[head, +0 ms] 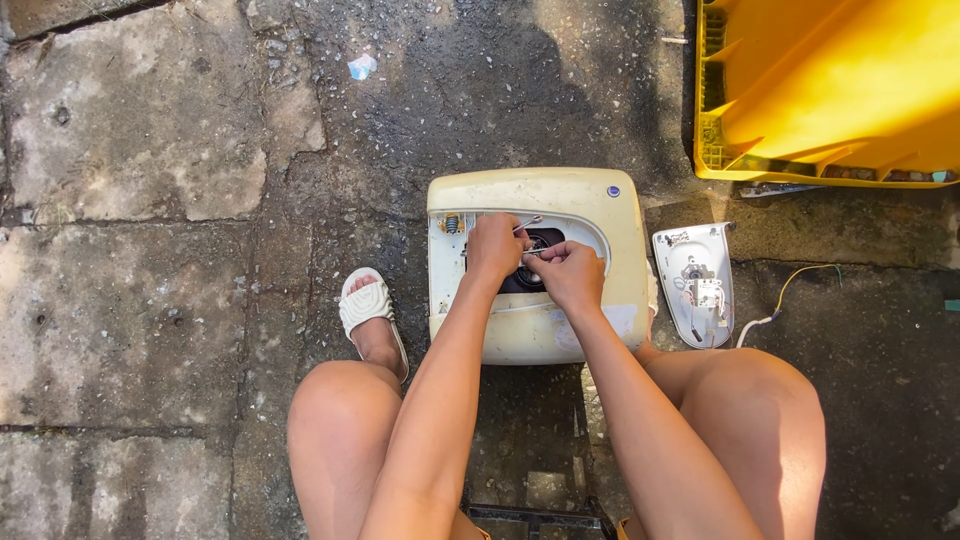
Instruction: The person uses a screwdriver to remove screws from the top of a white appliance, detaches wires, and removes the internal heating element. They then place the removed parts on the ground beside them.
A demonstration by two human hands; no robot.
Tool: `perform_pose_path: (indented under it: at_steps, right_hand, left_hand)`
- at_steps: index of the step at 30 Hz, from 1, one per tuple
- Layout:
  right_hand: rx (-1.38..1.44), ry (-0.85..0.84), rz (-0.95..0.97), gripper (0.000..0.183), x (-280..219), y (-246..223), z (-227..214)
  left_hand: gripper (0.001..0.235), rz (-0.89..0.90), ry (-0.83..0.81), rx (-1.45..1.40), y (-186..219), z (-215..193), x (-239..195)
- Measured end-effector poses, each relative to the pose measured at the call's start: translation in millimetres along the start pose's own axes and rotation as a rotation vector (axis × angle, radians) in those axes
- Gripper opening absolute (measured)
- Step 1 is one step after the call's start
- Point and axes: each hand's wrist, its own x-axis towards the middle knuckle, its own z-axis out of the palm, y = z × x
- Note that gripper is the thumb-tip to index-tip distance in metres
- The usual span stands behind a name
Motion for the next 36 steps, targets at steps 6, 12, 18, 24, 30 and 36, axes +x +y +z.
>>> perform_pose_path:
  at_steps: [6,12,18,24,30,36]
  right_hand:
    - [-0.037,0.023,0.018,0.025,10.3,13.7,12.8]
    - [-0.021,0.033,-0.009,0.032,-3.9,-4.3,-0.9]
    - [-0.033,0.063,-0.008,0.023,3.8,10.8,12.2]
    - [-0.029,0.084,0.000,0.025,9.4,17.2,19.9]
    - [0.028,0.057,-0.023,0.019,10.0,24.6,17.8]
    - [0.564,0.010,0.052,0.014,-5.6,-1.6,-8.6]
  left_hand:
    - [0.006,0.000,0.000,-0.016,-5.9,6.1,3.2]
    - [0.005,-0.012,-0.018,0.000,-5.0,6.4,2.8]
    - [0.005,0.010,0.002,-0.039,-3.1,4.4,0.0]
    - [0.006,0.015,-0.002,-0.033,-4.3,3.2,0.2]
    - [0.006,0.007,0.004,-0.057,-1.2,2.2,-3.1]
    - [0.005,-0.016,-0.012,-0.019,-3.0,4.4,-1.0]
